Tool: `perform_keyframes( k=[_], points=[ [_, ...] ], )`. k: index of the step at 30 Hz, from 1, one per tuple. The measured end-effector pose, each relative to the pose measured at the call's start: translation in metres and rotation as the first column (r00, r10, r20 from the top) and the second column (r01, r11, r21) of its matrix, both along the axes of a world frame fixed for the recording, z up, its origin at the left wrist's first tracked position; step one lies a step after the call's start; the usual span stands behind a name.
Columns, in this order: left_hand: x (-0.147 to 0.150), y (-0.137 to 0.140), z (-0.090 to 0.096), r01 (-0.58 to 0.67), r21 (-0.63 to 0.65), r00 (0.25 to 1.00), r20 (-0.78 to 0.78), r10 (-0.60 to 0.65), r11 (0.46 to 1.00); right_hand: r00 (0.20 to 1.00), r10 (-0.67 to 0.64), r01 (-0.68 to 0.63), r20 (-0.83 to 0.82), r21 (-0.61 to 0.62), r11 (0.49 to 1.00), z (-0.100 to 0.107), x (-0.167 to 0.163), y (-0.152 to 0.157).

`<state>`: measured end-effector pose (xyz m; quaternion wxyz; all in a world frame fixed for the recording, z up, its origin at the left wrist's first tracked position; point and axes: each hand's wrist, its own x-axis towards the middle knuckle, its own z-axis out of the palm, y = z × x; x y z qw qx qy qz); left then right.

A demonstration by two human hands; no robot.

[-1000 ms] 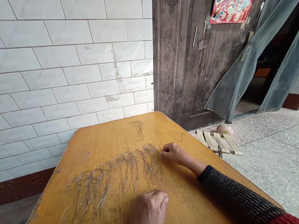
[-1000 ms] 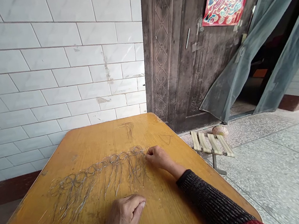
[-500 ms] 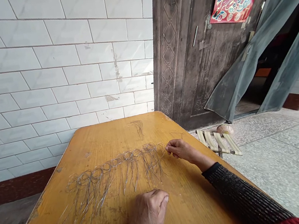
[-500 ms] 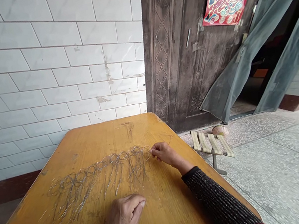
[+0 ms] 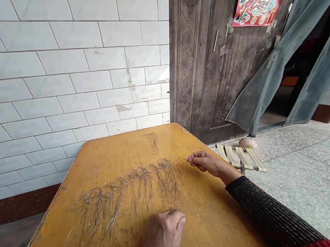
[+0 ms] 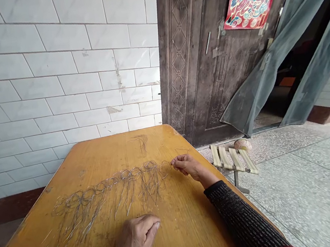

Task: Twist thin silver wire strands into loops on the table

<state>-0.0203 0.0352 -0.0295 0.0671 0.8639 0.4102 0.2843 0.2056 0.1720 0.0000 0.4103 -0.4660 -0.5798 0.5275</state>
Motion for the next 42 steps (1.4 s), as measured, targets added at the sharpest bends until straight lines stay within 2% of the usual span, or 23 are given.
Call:
perform_keyframes(
  k=[19,22,24,26,29,32,34,37,42],
  points=[
    [0.0,-0.002,-0.001,0.013,-0.031,1.0,-0.002,-0.013,0.999,0.986,-0.161,0.16,-0.039,-0.006,0.987,0.007,0.023,-0.001],
    [0.0,-0.003,0.0,0.022,-0.053,0.999,0.038,-0.02,0.998,0.985,-0.145,0.145,-0.09,-0.008,0.989,0.01,0.025,-0.003],
    [0.0,-0.002,0.002,0.017,-0.114,0.991,0.132,-0.002,0.993,0.986,-0.116,0.116,-0.119,-0.006,0.993,0.014,0.021,-0.006],
    [-0.001,0.001,0.007,0.016,-0.267,0.951,0.301,0.067,0.964,0.988,-0.068,0.068,-0.14,-0.007,0.998,0.018,0.01,-0.013],
    [-0.005,0.007,0.014,0.07,-0.512,0.777,0.566,0.275,0.856,0.98,0.047,-0.049,-0.195,-0.005,0.999,0.021,-0.016,-0.032],
    [-0.008,0.01,0.02,0.159,-0.584,0.582,0.707,0.402,0.796,0.957,0.154,-0.154,-0.247,0.019,0.988,0.02,-0.045,-0.055],
    [-0.01,0.011,0.023,0.221,-0.583,0.504,0.755,0.42,0.782,0.947,0.19,-0.192,-0.26,0.019,0.981,0.017,-0.06,-0.069],
    [-0.01,0.011,0.025,0.252,-0.566,0.485,0.776,0.403,0.785,0.958,0.175,-0.182,-0.227,-0.011,0.983,0.011,-0.074,-0.081],
    [-0.009,0.009,0.022,0.167,-0.538,0.602,0.72,0.346,0.826,0.998,0.068,-0.068,0.009,0.025,0.997,0.0,-0.085,-0.084]
  ],
)
